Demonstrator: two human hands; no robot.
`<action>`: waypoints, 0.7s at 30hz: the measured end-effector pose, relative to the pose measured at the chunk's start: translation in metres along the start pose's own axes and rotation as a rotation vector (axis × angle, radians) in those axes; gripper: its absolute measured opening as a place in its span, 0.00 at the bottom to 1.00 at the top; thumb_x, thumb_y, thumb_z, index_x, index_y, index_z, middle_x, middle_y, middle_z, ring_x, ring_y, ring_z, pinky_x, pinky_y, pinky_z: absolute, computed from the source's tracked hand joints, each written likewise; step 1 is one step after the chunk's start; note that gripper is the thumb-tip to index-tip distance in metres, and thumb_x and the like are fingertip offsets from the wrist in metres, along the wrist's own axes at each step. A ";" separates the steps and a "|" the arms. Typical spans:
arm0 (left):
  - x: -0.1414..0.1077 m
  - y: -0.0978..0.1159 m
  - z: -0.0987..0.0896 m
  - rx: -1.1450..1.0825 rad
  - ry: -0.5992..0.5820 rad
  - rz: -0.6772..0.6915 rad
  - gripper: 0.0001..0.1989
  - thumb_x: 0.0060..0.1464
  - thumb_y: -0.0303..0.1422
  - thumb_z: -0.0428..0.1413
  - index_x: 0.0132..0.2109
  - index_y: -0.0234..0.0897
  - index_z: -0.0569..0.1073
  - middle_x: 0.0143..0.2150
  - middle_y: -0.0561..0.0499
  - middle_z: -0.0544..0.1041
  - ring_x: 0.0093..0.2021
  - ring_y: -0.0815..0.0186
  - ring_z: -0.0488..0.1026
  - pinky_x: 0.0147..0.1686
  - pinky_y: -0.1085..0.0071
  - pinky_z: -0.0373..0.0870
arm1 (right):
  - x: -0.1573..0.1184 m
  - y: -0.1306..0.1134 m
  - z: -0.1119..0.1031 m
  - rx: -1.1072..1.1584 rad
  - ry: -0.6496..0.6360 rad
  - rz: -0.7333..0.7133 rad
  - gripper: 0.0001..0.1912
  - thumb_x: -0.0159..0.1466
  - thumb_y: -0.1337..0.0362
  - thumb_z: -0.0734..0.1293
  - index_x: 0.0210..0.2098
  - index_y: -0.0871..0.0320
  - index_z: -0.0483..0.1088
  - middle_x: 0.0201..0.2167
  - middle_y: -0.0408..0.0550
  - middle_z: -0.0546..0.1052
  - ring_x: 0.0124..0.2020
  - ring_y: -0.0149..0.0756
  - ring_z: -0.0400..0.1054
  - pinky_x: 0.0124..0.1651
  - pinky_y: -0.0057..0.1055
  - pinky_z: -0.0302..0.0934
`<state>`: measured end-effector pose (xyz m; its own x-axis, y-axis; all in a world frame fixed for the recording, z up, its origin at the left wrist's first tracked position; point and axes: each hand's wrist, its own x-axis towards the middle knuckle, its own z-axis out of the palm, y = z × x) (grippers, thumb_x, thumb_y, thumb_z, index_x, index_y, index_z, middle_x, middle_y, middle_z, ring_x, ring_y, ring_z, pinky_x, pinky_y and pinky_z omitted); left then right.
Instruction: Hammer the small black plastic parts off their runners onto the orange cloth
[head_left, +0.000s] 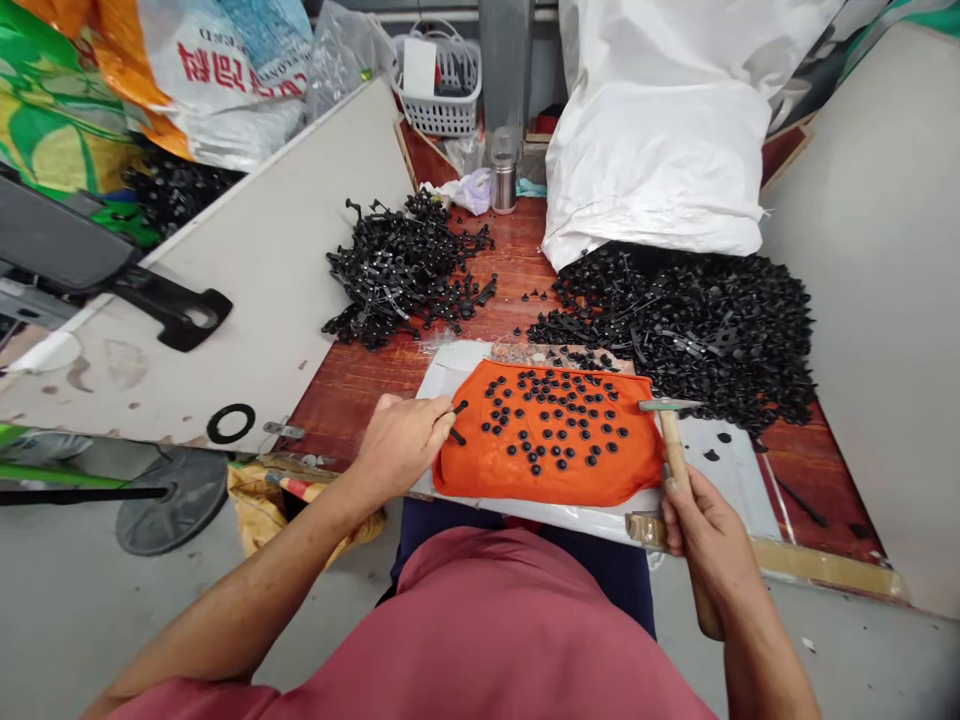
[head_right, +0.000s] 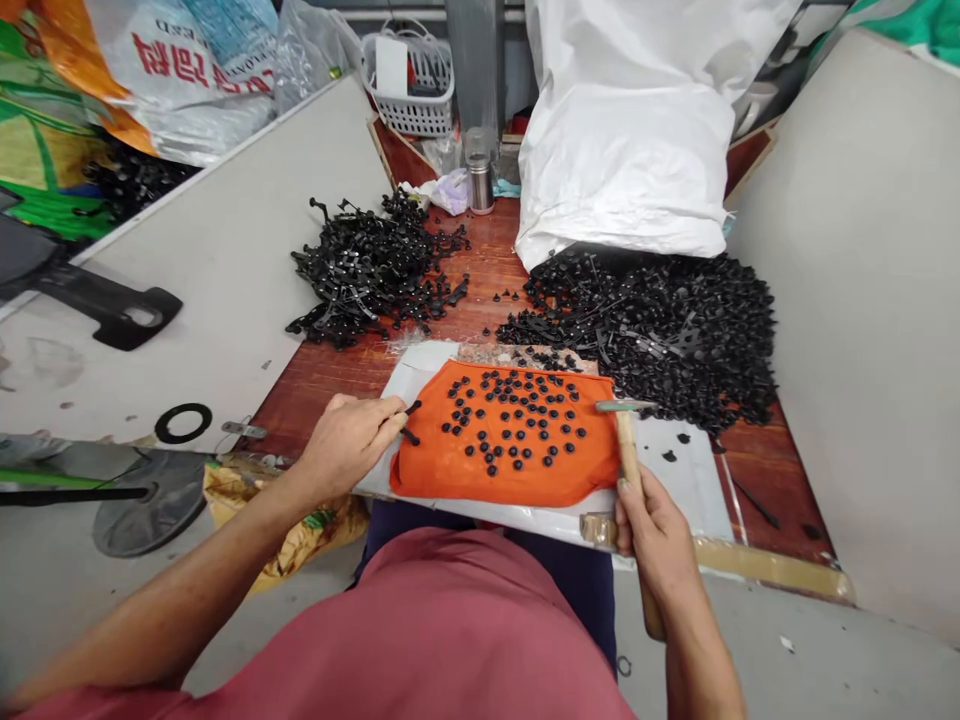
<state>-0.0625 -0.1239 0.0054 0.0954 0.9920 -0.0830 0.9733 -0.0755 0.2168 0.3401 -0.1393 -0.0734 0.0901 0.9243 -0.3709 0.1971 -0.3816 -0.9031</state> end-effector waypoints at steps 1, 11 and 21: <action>0.000 0.002 0.002 -0.016 -0.029 -0.011 0.17 0.70 0.38 0.44 0.37 0.40 0.72 0.35 0.49 0.82 0.39 0.59 0.77 0.43 0.64 0.58 | 0.000 0.001 0.000 -0.003 -0.003 -0.004 0.26 0.65 0.40 0.69 0.52 0.52 0.70 0.22 0.34 0.65 0.16 0.26 0.56 0.17 0.24 0.52; 0.005 0.013 0.032 -0.201 -0.114 -0.038 0.19 0.71 0.40 0.44 0.31 0.41 0.67 0.32 0.52 0.79 0.35 0.63 0.74 0.36 0.69 0.57 | -0.001 -0.002 0.001 0.001 0.000 -0.010 0.23 0.65 0.41 0.69 0.47 0.52 0.70 0.21 0.34 0.65 0.16 0.26 0.56 0.17 0.23 0.53; 0.004 0.012 0.039 -0.122 -0.107 -0.015 0.20 0.71 0.41 0.44 0.33 0.40 0.72 0.34 0.51 0.82 0.38 0.62 0.77 0.40 0.67 0.59 | -0.002 -0.005 0.004 -0.011 0.011 -0.018 0.26 0.64 0.41 0.69 0.52 0.53 0.70 0.21 0.34 0.65 0.15 0.26 0.56 0.17 0.23 0.53</action>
<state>-0.0423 -0.1248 -0.0307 0.1089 0.9760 -0.1885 0.9428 -0.0413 0.3308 0.3347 -0.1395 -0.0687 0.0974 0.9309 -0.3520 0.2093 -0.3649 -0.9072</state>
